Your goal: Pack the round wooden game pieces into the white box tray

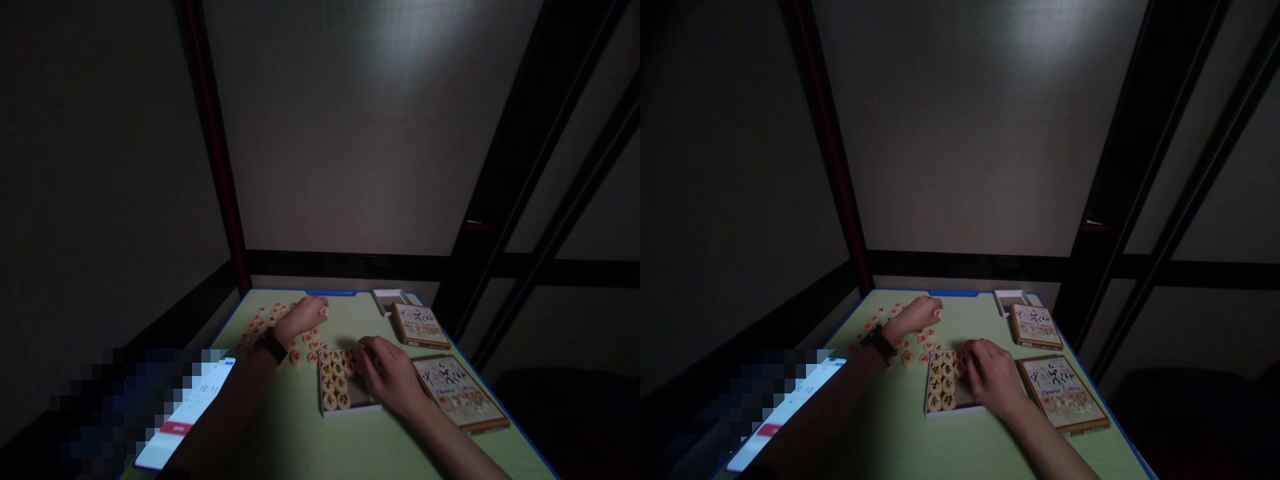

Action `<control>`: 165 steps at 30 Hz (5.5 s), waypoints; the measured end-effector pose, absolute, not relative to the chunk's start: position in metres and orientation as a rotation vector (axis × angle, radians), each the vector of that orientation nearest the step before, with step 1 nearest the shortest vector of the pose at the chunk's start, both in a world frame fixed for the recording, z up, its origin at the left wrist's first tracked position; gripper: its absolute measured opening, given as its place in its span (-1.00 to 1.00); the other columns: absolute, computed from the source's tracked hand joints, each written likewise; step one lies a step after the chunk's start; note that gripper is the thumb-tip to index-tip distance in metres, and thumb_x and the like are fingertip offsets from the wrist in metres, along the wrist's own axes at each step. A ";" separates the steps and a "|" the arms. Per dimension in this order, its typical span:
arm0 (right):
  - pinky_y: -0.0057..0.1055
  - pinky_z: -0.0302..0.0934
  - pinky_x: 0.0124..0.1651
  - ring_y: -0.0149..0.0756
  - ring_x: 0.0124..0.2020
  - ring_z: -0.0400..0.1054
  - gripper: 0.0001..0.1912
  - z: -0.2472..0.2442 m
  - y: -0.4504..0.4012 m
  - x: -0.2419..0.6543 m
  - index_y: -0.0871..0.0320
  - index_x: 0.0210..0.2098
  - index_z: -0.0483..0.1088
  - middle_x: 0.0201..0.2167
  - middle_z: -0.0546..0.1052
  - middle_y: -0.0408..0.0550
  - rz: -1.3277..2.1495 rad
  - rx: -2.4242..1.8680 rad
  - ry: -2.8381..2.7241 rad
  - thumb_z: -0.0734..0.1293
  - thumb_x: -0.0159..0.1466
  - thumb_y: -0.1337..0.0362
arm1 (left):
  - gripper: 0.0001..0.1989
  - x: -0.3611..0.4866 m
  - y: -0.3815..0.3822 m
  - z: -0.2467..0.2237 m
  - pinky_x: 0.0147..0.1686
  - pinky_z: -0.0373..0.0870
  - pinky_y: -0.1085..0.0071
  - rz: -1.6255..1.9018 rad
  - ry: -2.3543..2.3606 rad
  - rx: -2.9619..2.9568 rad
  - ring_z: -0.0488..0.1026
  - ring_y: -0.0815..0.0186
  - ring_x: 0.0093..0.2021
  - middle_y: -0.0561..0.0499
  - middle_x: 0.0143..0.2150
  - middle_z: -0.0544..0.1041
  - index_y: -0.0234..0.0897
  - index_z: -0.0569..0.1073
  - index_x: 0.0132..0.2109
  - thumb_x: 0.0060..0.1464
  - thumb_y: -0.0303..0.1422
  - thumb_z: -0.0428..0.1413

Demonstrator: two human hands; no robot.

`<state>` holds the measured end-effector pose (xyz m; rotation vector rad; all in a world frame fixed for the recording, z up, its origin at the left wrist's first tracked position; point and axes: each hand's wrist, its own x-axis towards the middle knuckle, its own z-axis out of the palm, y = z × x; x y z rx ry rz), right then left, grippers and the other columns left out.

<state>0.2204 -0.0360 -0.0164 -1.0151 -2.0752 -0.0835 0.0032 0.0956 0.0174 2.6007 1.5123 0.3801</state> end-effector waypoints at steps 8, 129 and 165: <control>-0.27 0.40 -0.07 -0.16 -0.03 0.41 -0.65 -0.018 -0.026 0.221 0.11 0.12 0.23 0.04 0.41 0.16 -0.079 -0.969 -1.938 0.23 0.35 0.34 | -0.72 0.054 0.032 0.004 -0.27 0.47 0.43 1.102 1.008 1.749 0.53 0.32 -0.31 -0.01 -0.32 0.58 -0.31 0.50 -0.18 -0.13 -0.46 0.27; -0.42 0.27 -0.19 -0.26 -0.22 0.40 -0.82 -0.002 -0.052 0.220 0.13 -0.34 0.32 -0.23 0.46 -0.01 0.376 -1.116 -2.437 0.25 0.18 0.55 | -0.80 -0.025 0.040 0.038 -0.42 0.35 0.48 1.425 1.205 1.556 0.48 0.34 -0.42 -0.01 -0.45 0.58 -0.31 0.53 -0.38 -0.03 -0.26 0.12; -0.44 0.16 -0.46 -0.33 -0.54 0.36 -0.73 -0.009 -0.046 0.240 0.12 -0.36 0.34 -0.52 0.49 -0.09 -0.008 -1.200 -2.035 0.18 0.38 0.12 | -0.81 -0.070 0.008 0.000 -0.13 0.32 0.34 0.658 1.591 2.329 0.48 0.21 -0.22 0.02 -0.29 0.59 -0.22 0.56 -0.26 -0.12 -0.44 0.25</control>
